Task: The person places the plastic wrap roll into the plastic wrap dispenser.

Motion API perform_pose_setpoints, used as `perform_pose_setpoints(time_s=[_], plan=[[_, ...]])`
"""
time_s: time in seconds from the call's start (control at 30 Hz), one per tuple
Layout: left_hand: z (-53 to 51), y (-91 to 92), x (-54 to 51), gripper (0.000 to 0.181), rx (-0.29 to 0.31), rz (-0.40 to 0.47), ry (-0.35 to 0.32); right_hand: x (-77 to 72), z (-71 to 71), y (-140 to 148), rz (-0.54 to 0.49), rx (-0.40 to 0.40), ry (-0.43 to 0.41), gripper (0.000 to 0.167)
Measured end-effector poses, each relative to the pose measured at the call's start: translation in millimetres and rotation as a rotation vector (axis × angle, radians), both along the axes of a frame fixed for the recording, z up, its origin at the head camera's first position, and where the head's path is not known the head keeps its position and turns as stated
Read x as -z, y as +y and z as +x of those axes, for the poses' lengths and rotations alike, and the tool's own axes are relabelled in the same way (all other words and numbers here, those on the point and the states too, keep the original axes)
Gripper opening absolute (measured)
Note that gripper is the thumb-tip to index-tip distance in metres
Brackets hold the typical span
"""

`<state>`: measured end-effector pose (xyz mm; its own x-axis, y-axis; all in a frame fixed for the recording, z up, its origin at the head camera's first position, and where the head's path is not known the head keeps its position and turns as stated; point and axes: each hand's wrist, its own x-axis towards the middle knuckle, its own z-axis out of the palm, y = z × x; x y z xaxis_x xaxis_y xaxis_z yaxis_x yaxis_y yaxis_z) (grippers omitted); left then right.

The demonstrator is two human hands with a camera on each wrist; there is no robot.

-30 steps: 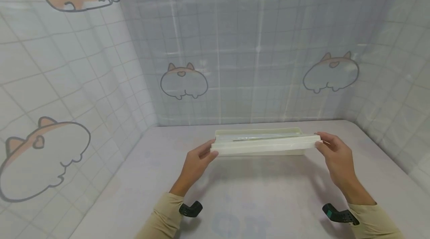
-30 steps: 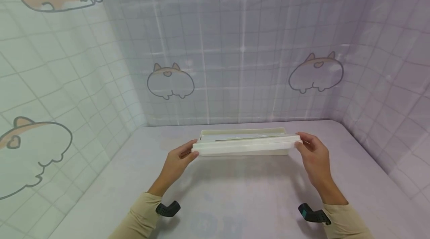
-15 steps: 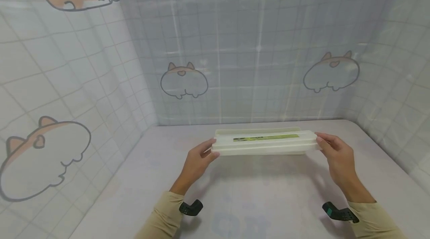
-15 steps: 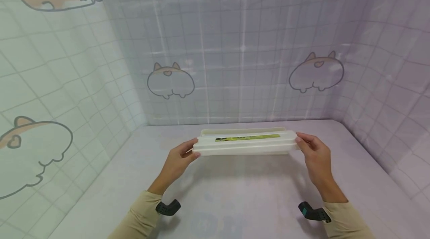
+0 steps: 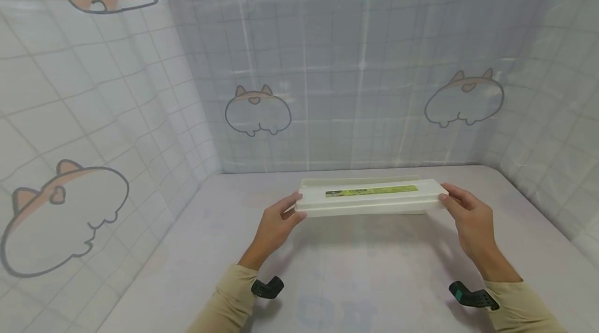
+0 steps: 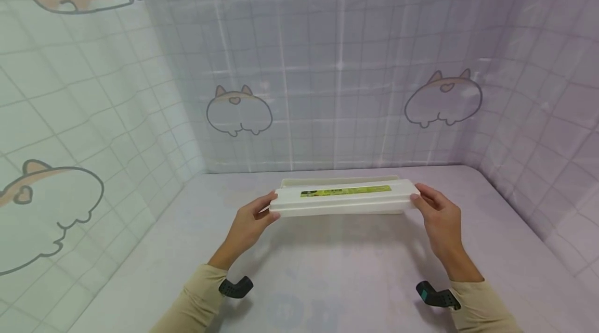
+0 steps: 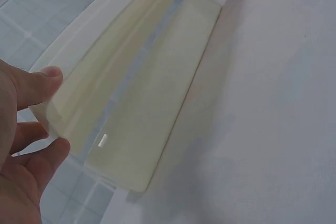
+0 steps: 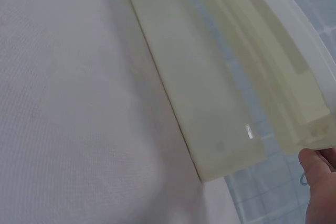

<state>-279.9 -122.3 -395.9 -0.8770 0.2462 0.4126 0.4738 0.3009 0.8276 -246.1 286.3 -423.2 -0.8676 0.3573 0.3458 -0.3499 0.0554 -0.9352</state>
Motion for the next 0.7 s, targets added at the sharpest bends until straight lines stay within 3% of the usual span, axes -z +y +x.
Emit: perform_pose_setpoints(time_s=[0.1, 0.37, 0.7], plan=[[-3.3, 0.6, 0.2, 0.049, -0.008, -0.006, 0.008, 0.5, -0.6, 1, 0.006, 0.001, -0.034, 0.059], [-31.7, -1.8, 23.8, 0.051, -0.033, 0.012, 0.05, -0.2, -2.1, 3, 0.105, 0.015, -0.098, 0.061], [-42.5, -4.4, 30.6, 0.049, 0.011, 0.059, 0.074, -2.2, -7.0, 1, 0.233, 0.03, -0.161, 0.061]])
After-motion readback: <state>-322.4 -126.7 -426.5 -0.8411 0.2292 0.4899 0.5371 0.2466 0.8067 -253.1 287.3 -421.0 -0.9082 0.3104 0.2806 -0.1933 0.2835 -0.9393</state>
